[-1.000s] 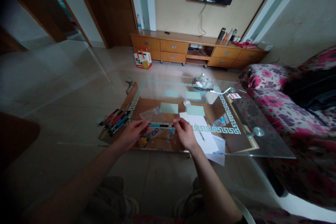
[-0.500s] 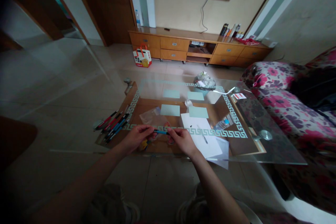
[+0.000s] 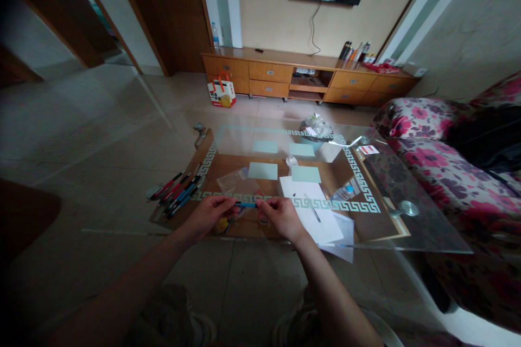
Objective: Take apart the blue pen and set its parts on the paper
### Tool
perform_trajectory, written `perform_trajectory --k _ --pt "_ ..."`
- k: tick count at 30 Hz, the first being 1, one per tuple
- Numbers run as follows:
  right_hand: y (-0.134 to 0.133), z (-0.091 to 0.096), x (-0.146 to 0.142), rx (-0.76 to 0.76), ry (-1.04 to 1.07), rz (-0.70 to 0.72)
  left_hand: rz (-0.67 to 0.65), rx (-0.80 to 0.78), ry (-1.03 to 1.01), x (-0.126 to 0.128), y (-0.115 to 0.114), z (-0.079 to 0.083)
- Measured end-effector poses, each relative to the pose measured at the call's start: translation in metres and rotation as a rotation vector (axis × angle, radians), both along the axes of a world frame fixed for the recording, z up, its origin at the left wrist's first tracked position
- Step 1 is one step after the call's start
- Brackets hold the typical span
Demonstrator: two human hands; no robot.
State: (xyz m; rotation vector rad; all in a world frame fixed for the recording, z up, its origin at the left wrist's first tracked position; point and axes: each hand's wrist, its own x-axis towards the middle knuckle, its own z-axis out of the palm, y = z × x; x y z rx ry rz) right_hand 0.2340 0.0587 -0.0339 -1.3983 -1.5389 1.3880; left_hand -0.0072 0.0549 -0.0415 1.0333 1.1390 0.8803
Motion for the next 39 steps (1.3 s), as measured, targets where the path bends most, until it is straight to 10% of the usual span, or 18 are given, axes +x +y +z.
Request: perform_trajectory --k 39 --pt "0.000 0.025 0.000 -0.107 0.300 -0.181 0.097 -0.096 -0.182 -0.002 0.000 0.008"
